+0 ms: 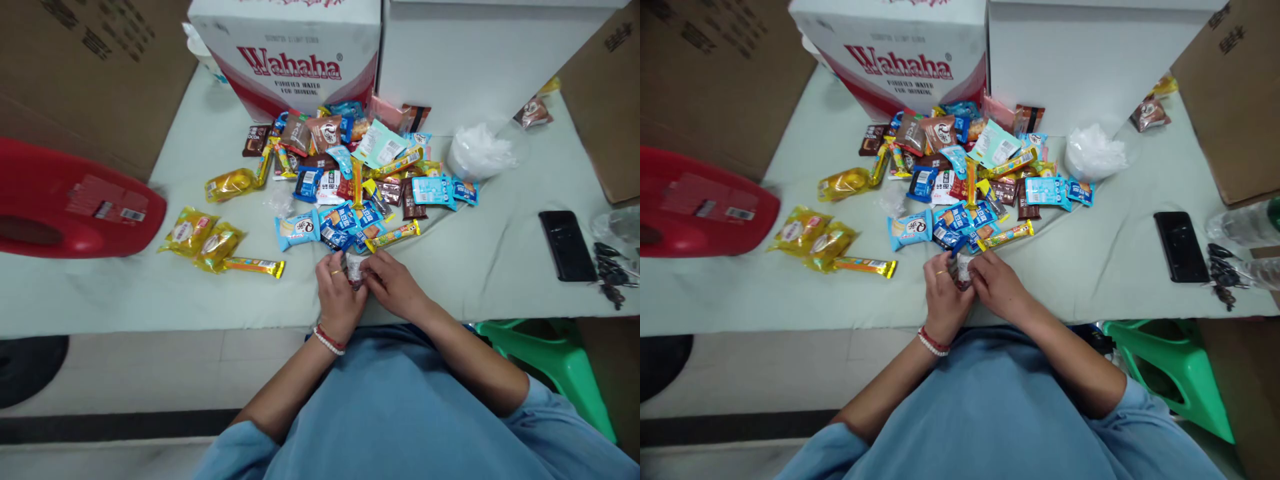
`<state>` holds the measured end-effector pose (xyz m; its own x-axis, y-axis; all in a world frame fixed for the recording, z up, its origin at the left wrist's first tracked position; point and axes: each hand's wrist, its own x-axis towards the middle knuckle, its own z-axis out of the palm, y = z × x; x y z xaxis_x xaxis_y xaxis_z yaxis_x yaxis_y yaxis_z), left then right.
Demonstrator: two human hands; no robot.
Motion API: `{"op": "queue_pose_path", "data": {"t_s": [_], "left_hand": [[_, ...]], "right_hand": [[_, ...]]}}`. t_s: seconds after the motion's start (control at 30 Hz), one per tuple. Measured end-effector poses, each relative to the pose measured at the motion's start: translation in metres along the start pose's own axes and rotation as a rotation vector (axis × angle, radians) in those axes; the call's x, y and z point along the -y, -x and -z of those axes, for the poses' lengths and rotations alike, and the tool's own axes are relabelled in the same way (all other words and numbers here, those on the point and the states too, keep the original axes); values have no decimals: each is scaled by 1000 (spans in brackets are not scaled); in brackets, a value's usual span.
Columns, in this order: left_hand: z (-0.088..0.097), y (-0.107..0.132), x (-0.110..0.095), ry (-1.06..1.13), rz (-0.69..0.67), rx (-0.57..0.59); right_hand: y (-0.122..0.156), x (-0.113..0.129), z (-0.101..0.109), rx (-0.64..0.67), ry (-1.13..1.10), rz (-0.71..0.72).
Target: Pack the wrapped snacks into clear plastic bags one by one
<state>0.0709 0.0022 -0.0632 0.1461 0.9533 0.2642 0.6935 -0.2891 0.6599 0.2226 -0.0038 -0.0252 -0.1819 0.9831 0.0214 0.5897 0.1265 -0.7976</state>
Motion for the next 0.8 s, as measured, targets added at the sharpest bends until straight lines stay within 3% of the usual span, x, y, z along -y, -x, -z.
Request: {"op": "queue_pose_path", "data": {"t_s": [0.1,0.17,0.33,0.53,0.8], "left_hand": [[9,-4,-2,13,42,131],[16,-5,-9,150,7,176],[25,7,-38,556,-92,211],[8,23,-56,642,-302,405],[-1,6,-54,755,-363,602]], "right_hand": [[7,-4,-3,-41,-97,13],[17,-4,2,-82,-158,-16],[47,-5,16,-175,-428,-250],[72,-22,29,-296,-591,-389],[81,-44,44,-283,-628,-411]]}}
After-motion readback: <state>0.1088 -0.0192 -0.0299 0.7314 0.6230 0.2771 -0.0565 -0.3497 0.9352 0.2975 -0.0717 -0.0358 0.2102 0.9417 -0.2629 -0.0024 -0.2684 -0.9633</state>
